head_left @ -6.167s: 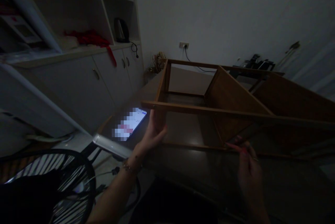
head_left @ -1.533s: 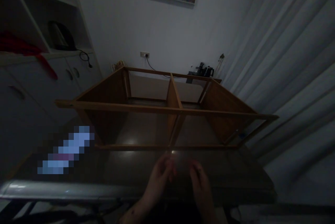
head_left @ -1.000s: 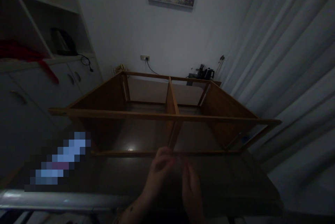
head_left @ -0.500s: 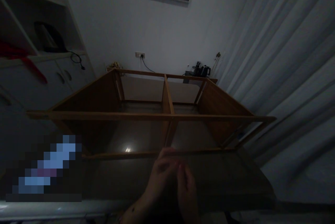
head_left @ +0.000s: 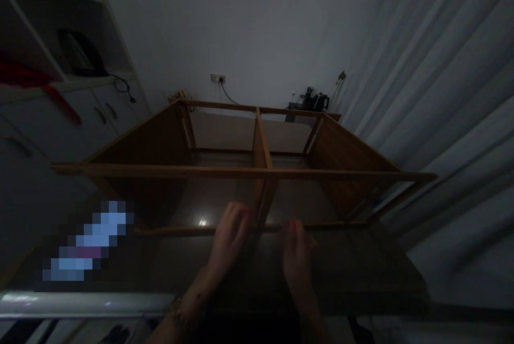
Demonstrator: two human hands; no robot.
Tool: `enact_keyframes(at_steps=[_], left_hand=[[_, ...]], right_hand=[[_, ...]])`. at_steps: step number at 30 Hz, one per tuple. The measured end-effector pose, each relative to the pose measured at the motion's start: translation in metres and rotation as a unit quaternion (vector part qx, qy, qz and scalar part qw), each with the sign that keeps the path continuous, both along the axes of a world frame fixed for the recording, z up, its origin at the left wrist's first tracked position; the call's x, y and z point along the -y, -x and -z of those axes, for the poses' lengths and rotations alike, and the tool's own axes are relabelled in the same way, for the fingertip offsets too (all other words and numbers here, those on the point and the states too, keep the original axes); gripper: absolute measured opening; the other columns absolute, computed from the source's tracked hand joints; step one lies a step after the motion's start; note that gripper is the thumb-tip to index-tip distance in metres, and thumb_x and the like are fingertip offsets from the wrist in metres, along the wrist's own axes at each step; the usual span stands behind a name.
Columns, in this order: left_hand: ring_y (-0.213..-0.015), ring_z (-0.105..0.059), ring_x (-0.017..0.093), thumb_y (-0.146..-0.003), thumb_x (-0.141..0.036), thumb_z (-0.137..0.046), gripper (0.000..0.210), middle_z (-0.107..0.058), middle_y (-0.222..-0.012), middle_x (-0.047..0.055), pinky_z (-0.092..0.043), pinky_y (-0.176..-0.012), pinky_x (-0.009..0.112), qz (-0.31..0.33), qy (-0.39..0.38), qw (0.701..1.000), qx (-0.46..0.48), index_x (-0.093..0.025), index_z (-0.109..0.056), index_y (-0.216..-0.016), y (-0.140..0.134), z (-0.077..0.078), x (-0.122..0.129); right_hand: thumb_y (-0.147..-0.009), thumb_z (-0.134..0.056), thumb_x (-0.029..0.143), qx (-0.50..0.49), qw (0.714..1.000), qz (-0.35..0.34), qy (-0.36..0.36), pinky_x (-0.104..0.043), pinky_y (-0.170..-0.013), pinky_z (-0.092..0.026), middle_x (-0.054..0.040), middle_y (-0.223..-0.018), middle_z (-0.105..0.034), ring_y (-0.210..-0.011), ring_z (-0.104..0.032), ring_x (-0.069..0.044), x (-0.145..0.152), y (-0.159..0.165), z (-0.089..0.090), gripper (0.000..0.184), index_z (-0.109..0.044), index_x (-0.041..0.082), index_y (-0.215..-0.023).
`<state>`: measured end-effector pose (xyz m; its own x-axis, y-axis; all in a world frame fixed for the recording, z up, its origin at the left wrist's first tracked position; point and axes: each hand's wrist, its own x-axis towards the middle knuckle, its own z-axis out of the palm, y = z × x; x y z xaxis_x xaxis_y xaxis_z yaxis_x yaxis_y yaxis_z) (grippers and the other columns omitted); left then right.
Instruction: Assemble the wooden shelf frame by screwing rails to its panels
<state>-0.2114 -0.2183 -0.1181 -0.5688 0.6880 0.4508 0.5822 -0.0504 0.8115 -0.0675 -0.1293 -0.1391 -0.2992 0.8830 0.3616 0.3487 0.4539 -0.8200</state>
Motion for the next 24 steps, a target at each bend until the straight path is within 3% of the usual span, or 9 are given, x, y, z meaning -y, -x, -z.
enact_keyframes(at_steps=[3, 7, 13, 24], left_hand=[[-0.099, -0.061, 0.021, -0.097, -0.027, -0.041, 0.024, -0.063, -0.106, 0.008, -0.051, -0.088, 0.036, 0.003, 0.091, 0.994, -0.056, -0.018, -0.059, -0.11, 0.011, 0.003, -0.004], [-0.108, -0.064, 0.021, -0.097, -0.02, -0.036, 0.034, -0.067, -0.117, 0.011, -0.052, -0.094, 0.037, 0.024, 0.116, 0.99, -0.079, -0.016, -0.054, -0.126, 0.008, 0.016, -0.006], [-0.085, -0.07, 0.02, -0.093, -0.013, -0.039, 0.044, -0.074, -0.1, 0.009, -0.055, -0.081, 0.034, 0.056, 0.164, 0.971, -0.163, -0.017, -0.05, -0.135, -0.002, 0.015, -0.003], [-0.089, -0.066, 0.022, -0.093, -0.016, -0.05, 0.051, -0.071, -0.103, 0.008, -0.055, -0.081, 0.039, 0.061, 0.199, 0.953, -0.221, -0.023, -0.04, -0.143, -0.027, 0.03, 0.017]], right_hand=[[-0.099, -0.018, 0.058, 0.059, 0.998, 0.009, -0.031, -0.036, -0.086, -0.033, -0.0065, -0.084, -0.073, -0.077, -0.065, -0.021, -0.013, 0.011, 0.005, 0.056, -0.059, 0.021, -0.092], [-0.102, -0.013, 0.05, 0.126, 0.988, 0.036, -0.084, -0.039, -0.086, -0.028, -0.0098, -0.092, -0.074, -0.083, -0.067, -0.024, -0.015, 0.022, 0.016, 0.057, -0.06, 0.019, -0.096], [-0.105, -0.015, 0.04, 0.174, 0.967, 0.037, -0.181, -0.035, -0.08, -0.027, -0.0075, -0.084, -0.072, -0.075, -0.065, -0.02, -0.006, 0.018, 0.02, 0.051, -0.06, 0.019, -0.096], [-0.105, -0.018, 0.043, 0.168, 0.966, 0.031, -0.196, -0.035, -0.081, -0.026, -0.0049, -0.08, -0.071, -0.071, -0.063, -0.018, 0.008, -0.016, 0.018, 0.051, -0.061, 0.019, -0.093]])
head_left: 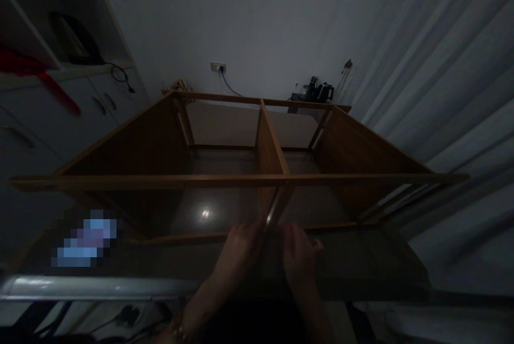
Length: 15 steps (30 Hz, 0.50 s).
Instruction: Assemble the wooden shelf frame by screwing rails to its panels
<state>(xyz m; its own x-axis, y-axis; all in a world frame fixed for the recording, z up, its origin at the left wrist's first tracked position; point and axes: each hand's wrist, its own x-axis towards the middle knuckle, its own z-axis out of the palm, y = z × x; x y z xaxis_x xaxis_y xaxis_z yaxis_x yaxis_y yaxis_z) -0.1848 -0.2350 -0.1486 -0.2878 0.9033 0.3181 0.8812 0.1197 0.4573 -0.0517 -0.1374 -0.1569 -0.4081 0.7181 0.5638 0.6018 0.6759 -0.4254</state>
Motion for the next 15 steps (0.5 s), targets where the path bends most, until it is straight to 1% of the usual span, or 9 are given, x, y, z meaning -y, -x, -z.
enact_keyframes(at_steps=[3, 8, 13, 15], left_hand=[[-0.091, -0.067, 0.023, -0.091, -0.015, -0.055, 0.053, -0.071, -0.106, 0.008, -0.055, -0.083, 0.039, -0.016, -0.008, 1.0, -0.005, -0.023, -0.04, -0.142, -0.009, 0.004, 0.002], [-0.088, -0.068, 0.022, -0.089, -0.015, -0.06, 0.044, -0.071, -0.107, 0.007, -0.057, -0.082, 0.037, -0.011, -0.016, 1.0, -0.004, -0.022, -0.048, -0.131, -0.019, 0.006, 0.006], [-0.088, -0.068, 0.021, -0.088, -0.016, -0.062, 0.043, -0.071, -0.104, 0.005, -0.057, -0.081, 0.035, 0.002, -0.018, 1.0, -0.01, -0.023, -0.049, -0.128, -0.019, 0.009, 0.011], [-0.087, -0.068, 0.021, -0.088, -0.016, -0.062, 0.04, -0.071, -0.101, 0.004, -0.057, -0.08, 0.034, 0.002, -0.016, 1.0, -0.013, -0.023, -0.05, -0.126, -0.018, 0.009, 0.012]], right_hand=[[-0.105, -0.018, 0.042, 0.009, 1.0, -0.013, 0.019, -0.035, -0.081, -0.025, -0.0035, -0.082, -0.071, -0.073, -0.063, -0.018, 0.005, -0.014, 0.0, 0.049, -0.06, 0.02, -0.092], [-0.105, -0.021, 0.044, 0.006, 1.0, -0.021, 0.02, -0.034, -0.079, -0.023, -0.0022, -0.079, -0.07, -0.07, -0.062, -0.017, 0.01, -0.032, 0.0, 0.048, -0.06, 0.02, -0.091], [-0.105, -0.021, 0.042, 0.023, 0.997, -0.035, 0.066, -0.034, -0.077, -0.023, -0.0003, -0.076, -0.067, -0.07, -0.062, -0.018, 0.013, -0.034, -0.004, 0.047, -0.057, 0.021, -0.084], [-0.105, -0.02, 0.042, 0.021, 0.997, -0.036, 0.067, -0.034, -0.078, -0.022, -0.0001, -0.076, -0.068, -0.07, -0.062, -0.018, 0.014, -0.033, -0.005, 0.047, -0.056, 0.021, -0.084]])
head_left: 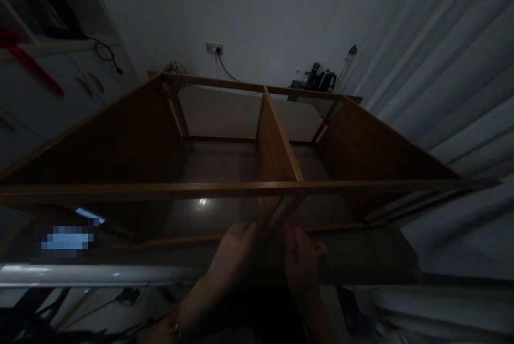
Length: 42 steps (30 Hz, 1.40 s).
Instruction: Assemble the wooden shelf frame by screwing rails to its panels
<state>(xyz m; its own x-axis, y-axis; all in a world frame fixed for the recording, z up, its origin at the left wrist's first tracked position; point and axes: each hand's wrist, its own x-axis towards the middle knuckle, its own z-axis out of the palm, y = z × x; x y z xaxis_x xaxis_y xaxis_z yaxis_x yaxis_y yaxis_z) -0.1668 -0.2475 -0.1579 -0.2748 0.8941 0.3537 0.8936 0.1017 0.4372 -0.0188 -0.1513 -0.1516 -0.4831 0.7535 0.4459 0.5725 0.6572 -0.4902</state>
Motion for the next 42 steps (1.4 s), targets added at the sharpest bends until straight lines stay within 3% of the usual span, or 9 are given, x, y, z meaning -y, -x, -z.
enact_keyframes(at_steps=[7, 11, 14, 18, 20, 28, 35, 42], left_hand=[[-0.085, -0.069, 0.019, -0.09, -0.023, -0.062, 0.028, -0.072, -0.097, 0.004, -0.056, -0.079, 0.032, 0.003, 0.022, 1.0, -0.014, -0.021, -0.057, -0.117, 0.004, -0.005, 0.0], [-0.084, -0.068, 0.021, -0.085, -0.022, -0.068, 0.03, -0.072, -0.096, 0.004, -0.057, -0.075, 0.033, 0.004, 0.029, 0.999, -0.022, -0.02, -0.059, -0.113, 0.002, -0.014, -0.001], [-0.088, -0.067, 0.021, -0.085, -0.021, -0.069, 0.032, -0.072, -0.102, 0.004, -0.057, -0.078, 0.034, 0.008, 0.015, 1.0, -0.016, -0.018, -0.058, -0.115, 0.001, -0.015, -0.001], [-0.089, -0.067, 0.023, -0.085, -0.018, -0.067, 0.031, -0.073, -0.104, 0.004, -0.056, -0.083, 0.037, 0.021, -0.001, 0.999, -0.036, -0.018, -0.059, -0.115, 0.002, -0.006, 0.002], [-0.089, -0.067, 0.022, -0.087, -0.017, -0.064, 0.028, -0.073, -0.107, 0.003, -0.056, -0.084, 0.037, 0.036, -0.002, 0.999, -0.037, -0.019, -0.06, -0.115, 0.002, -0.003, 0.002], [-0.092, -0.065, 0.024, -0.089, -0.017, -0.057, 0.022, -0.072, -0.112, 0.006, -0.056, -0.083, 0.039, 0.053, -0.004, 0.998, -0.015, -0.017, -0.062, -0.111, -0.001, -0.016, 0.002], [-0.097, -0.065, 0.025, -0.086, -0.011, -0.05, 0.03, -0.071, -0.114, 0.009, -0.056, -0.088, 0.041, 0.051, -0.001, 0.998, -0.029, -0.014, -0.062, -0.113, -0.002, -0.018, 0.004], [-0.1, -0.064, 0.025, -0.085, -0.012, -0.053, 0.031, -0.071, -0.116, 0.008, -0.055, -0.091, 0.042, 0.046, -0.008, 0.999, -0.025, -0.015, -0.061, -0.114, -0.005, -0.02, 0.004]], right_hand=[[-0.105, -0.025, 0.038, -0.011, 1.0, -0.006, 0.007, -0.033, -0.078, -0.024, -0.0013, -0.082, -0.07, -0.072, -0.063, -0.015, 0.005, -0.003, 0.0, 0.041, -0.058, 0.02, -0.09], [-0.105, -0.025, 0.038, -0.008, 1.0, -0.011, -0.007, -0.034, -0.08, -0.025, -0.0026, -0.094, -0.072, -0.083, -0.065, -0.016, 0.011, -0.009, -0.002, 0.039, -0.061, 0.022, -0.102], [-0.105, -0.025, 0.04, 0.029, 0.998, 0.006, -0.064, -0.035, -0.079, -0.025, -0.0052, -0.102, -0.07, -0.09, -0.064, -0.019, 0.013, -0.019, 0.001, 0.042, -0.064, 0.023, -0.1], [-0.103, -0.032, 0.041, 0.099, 0.982, -0.003, -0.159, -0.035, -0.073, -0.024, -0.0061, -0.096, -0.068, -0.079, -0.061, -0.018, 0.012, -0.033, 0.011, 0.039, -0.067, 0.024, -0.095], [-0.103, -0.035, 0.038, 0.13, 0.976, -0.026, -0.173, -0.035, -0.071, -0.023, -0.0044, -0.091, -0.068, -0.076, -0.059, -0.017, 0.012, -0.036, 0.014, 0.034, -0.067, 0.026, -0.098], [-0.102, -0.038, 0.035, 0.211, 0.954, -0.126, -0.17, -0.035, -0.071, -0.025, -0.0031, -0.091, -0.07, -0.084, -0.055, -0.022, 0.006, -0.035, 0.002, 0.028, -0.066, 0.03, -0.103], [-0.104, -0.025, 0.036, 0.194, 0.968, -0.098, -0.128, -0.04, -0.082, -0.024, -0.0052, -0.093, -0.071, -0.093, -0.056, -0.024, 0.01, -0.023, -0.005, 0.043, -0.067, 0.029, -0.1], [-0.104, -0.027, 0.029, 0.213, 0.958, -0.133, -0.139, -0.04, -0.082, -0.025, -0.003, -0.095, -0.071, -0.097, -0.055, -0.023, 0.002, -0.022, -0.018, 0.04, -0.067, 0.029, -0.097]])
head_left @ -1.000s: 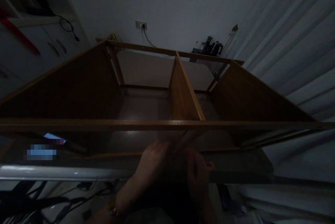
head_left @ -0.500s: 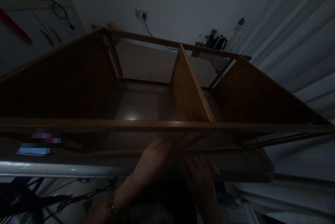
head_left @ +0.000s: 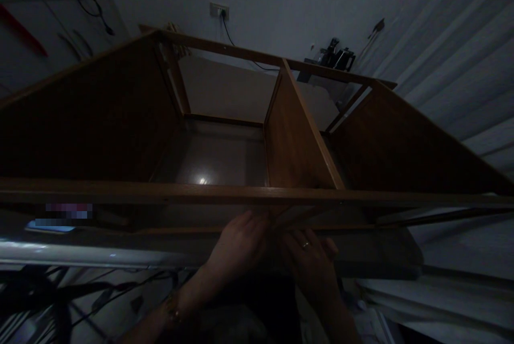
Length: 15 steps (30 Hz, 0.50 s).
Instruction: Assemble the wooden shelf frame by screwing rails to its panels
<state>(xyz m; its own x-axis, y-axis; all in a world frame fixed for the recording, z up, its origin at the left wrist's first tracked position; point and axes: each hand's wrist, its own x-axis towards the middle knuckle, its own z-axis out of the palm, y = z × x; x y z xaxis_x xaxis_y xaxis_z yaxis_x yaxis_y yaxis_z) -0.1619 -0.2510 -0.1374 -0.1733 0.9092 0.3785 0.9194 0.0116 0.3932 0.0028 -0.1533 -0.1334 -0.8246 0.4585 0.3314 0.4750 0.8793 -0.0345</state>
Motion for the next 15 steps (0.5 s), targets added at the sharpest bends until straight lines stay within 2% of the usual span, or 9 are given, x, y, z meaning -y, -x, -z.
enact_keyframes(at_steps=[6, 12, 15], left_hand=[[-0.1, -0.063, 0.025, -0.085, -0.015, -0.055, 0.03, -0.07, -0.117, 0.008, -0.055, -0.088, 0.04, 0.0, 0.011, 1.0, -0.002, -0.015, -0.061, -0.114, -0.0009, -0.0024, -0.001], [-0.102, -0.062, 0.027, -0.085, -0.018, -0.057, 0.033, -0.069, -0.118, 0.009, -0.054, -0.089, 0.042, -0.01, 0.036, 0.999, -0.018, -0.014, -0.059, -0.117, -0.0031, -0.0028, -0.0006], [-0.1, -0.062, 0.027, -0.084, -0.018, -0.058, 0.031, -0.069, -0.117, 0.008, -0.054, -0.086, 0.042, -0.005, 0.033, 0.999, -0.021, -0.015, -0.059, -0.116, -0.0028, -0.0023, -0.0011]], right_hand=[[-0.103, -0.031, 0.023, 0.017, 0.997, -0.057, -0.043, -0.04, -0.077, -0.024, -0.0023, -0.095, -0.071, -0.096, -0.054, -0.023, -0.007, -0.0036, -0.0071, 0.036, -0.066, 0.031, -0.107], [-0.102, -0.033, 0.02, 0.009, 0.996, -0.057, -0.065, -0.04, -0.073, -0.023, -0.0026, -0.092, -0.071, -0.094, -0.053, -0.022, -0.0078, -0.006, -0.0073, 0.036, -0.067, 0.032, -0.106], [-0.1, -0.039, 0.018, 0.029, 0.997, -0.048, -0.05, -0.04, -0.074, -0.023, -0.0032, -0.09, -0.07, -0.093, -0.053, -0.022, -0.0061, -0.0075, -0.0036, 0.032, -0.066, 0.032, -0.109]])
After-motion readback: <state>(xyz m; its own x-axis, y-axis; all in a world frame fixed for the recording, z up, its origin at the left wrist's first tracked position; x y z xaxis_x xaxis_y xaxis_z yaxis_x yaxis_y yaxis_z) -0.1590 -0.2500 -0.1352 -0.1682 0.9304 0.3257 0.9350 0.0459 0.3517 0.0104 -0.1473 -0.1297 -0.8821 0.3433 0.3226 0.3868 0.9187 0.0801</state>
